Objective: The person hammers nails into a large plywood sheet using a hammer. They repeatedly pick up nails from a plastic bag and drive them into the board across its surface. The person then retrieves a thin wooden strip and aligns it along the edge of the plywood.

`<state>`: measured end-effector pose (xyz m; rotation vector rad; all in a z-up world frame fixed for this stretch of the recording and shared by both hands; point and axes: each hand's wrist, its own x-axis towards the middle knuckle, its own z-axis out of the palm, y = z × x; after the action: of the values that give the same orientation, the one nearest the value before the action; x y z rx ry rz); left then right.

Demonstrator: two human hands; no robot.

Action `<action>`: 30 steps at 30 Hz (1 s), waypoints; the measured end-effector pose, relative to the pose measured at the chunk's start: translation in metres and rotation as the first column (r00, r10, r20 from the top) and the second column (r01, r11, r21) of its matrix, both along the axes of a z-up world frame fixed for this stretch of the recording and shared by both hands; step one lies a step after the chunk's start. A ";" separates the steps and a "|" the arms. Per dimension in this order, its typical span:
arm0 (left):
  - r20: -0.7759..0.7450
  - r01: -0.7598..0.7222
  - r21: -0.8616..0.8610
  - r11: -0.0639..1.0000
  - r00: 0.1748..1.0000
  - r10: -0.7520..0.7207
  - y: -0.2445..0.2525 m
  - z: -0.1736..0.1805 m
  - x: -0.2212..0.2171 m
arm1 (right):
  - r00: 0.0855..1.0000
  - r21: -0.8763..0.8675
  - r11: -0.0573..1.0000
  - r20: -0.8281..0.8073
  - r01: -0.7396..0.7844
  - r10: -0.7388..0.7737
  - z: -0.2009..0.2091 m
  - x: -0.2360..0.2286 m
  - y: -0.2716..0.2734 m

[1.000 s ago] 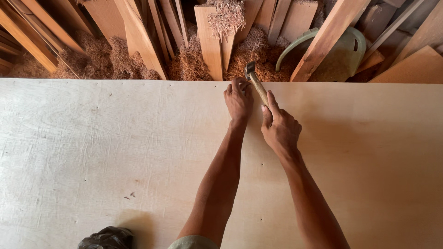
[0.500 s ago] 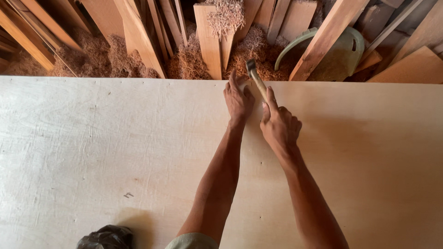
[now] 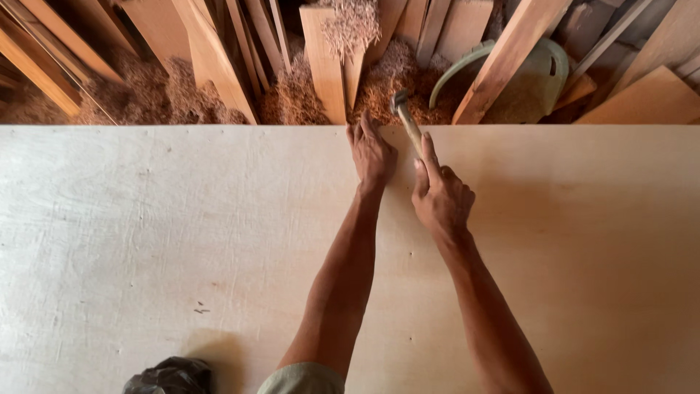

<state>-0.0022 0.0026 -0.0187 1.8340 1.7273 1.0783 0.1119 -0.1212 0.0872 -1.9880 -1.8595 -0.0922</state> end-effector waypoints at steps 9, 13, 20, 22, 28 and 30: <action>0.030 0.008 0.081 0.997 1.000 -0.011 0.000 0.011 -0.004 | 0.999 -0.073 0.997 -0.050 0.011 -0.015 0.001 -0.006 0.002; 0.050 0.009 0.062 0.998 0.999 -0.012 -0.008 0.016 -0.007 | 0.998 -0.278 0.959 0.046 0.054 -0.043 0.006 -0.003 -0.001; -0.040 0.007 0.088 0.996 0.999 -0.004 -0.009 0.016 -0.007 | 0.999 -0.247 0.969 0.047 0.009 0.003 0.005 0.011 -0.010; -0.054 0.012 0.111 0.994 0.999 -0.006 0.008 0.024 -0.009 | 0.995 -0.238 0.970 0.095 0.048 -0.025 0.011 0.022 -0.003; 0.017 -0.050 0.044 0.998 0.999 0.049 -0.001 0.013 -0.003 | 0.965 -0.027 0.990 0.230 0.137 -0.127 0.018 0.091 -0.147; 0.038 -0.043 0.062 0.997 0.998 0.041 -0.003 0.007 -0.006 | 0.932 0.010 0.988 0.329 0.155 -0.149 0.016 0.112 -0.202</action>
<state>-0.0081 0.0001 -0.0115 1.8111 1.7365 1.1876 0.2239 -0.3237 0.1033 -2.2367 -1.8979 -0.4841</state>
